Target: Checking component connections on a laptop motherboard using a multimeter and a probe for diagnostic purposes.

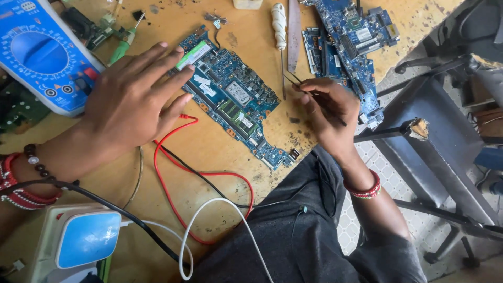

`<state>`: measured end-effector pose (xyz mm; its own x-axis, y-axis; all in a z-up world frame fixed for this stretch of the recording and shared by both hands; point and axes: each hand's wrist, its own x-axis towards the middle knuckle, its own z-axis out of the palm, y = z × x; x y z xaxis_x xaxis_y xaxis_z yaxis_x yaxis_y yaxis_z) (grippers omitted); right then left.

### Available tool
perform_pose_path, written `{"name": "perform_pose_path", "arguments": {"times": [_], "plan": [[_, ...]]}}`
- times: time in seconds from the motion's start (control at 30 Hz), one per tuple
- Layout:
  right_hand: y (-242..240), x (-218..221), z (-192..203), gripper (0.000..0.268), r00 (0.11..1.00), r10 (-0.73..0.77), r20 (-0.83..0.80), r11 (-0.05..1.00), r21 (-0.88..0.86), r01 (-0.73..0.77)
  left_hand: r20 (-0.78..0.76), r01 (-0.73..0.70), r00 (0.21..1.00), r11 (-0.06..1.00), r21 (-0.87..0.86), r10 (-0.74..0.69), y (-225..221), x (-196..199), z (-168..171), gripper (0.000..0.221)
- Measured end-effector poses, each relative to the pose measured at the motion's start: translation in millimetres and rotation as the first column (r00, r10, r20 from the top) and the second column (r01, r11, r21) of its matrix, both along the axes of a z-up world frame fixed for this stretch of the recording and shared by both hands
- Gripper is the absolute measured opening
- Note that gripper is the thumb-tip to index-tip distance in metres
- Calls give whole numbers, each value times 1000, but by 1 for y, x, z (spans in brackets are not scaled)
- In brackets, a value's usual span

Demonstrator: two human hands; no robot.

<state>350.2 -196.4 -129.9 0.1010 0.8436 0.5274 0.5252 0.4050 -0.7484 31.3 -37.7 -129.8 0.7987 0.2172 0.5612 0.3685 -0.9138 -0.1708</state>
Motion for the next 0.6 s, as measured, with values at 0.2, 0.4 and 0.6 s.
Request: {"name": "perform_pose_path", "arguments": {"times": [0.2, 0.4, 0.6], "plan": [[-9, -13, 5, 4, 981, 50, 188, 993, 98, -70, -66, 390, 918, 920, -36, -391, 10, 2, -10, 33], [-7, -14, 0, 13, 983, 69, 168, 993, 78, -83, -74, 388, 912, 907, -161, -403, 13, 2, -12, 34], [-7, -17, 0, 13, 981, 32, 191, 996, 80, -48, 7, 392, 917, 897, -206, -399, 9, 2, -14, 30]]}}
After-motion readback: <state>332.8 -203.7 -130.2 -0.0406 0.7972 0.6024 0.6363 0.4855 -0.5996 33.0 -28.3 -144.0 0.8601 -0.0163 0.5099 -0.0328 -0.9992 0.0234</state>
